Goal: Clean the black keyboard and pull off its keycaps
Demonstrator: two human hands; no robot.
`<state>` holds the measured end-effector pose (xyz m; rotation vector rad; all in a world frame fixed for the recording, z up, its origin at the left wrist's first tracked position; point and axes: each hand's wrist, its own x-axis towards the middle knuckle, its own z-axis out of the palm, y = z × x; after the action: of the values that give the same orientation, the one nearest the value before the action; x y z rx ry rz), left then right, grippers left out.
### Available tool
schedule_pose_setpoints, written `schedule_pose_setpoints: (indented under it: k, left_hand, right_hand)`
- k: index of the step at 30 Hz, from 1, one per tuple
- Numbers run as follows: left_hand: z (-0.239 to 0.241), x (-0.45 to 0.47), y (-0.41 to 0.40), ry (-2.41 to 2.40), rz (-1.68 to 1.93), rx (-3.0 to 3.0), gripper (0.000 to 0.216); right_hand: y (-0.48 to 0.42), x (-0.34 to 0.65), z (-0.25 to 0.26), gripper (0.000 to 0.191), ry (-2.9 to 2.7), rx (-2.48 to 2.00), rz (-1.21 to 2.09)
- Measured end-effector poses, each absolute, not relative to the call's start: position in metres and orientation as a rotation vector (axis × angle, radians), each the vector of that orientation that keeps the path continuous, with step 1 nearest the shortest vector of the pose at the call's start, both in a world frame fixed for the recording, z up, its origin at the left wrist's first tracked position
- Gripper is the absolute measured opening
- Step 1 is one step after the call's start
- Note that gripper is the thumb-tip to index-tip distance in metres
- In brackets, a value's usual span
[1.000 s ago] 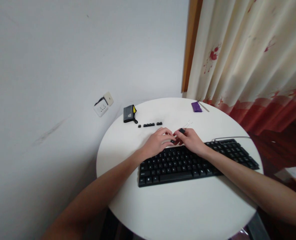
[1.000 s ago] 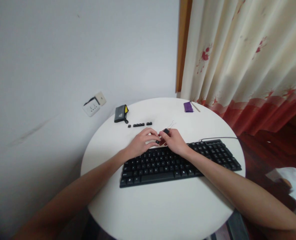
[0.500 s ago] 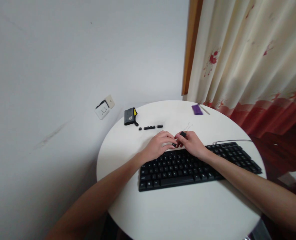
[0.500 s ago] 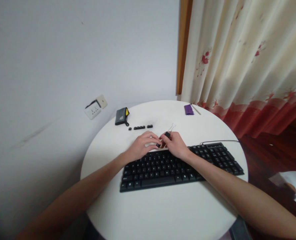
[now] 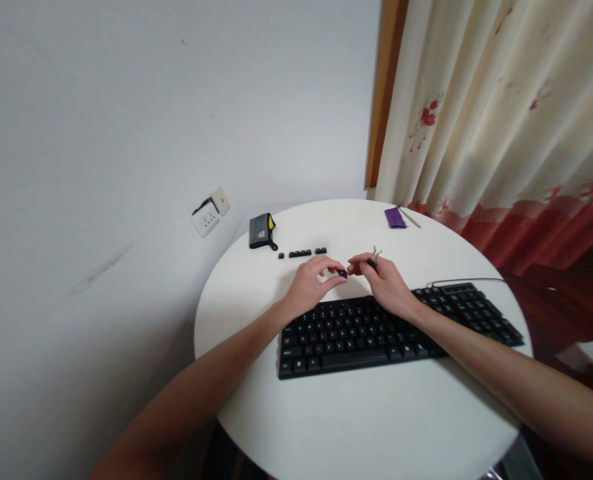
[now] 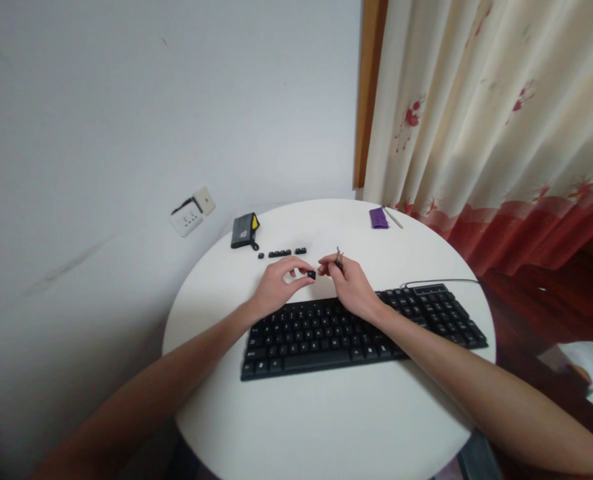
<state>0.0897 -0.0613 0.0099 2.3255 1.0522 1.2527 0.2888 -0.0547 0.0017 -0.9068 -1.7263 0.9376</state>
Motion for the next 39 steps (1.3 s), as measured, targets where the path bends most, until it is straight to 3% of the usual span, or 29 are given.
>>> schedule_pose_setpoints:
  k: [8, 39]
  left_hand:
    - [0.013, 0.089, -0.062, 0.978, 1.306, 2.352, 0.013]
    - [0.017, 0.090, -0.067, 0.944, 1.336, 2.315, 0.013]
  right_hand:
    - [-0.063, 0.287, 0.007, 0.018, -1.934, -0.884, 0.849]
    - [-0.067, 0.287, 0.012, 0.022, -1.901, -0.947, 0.899]
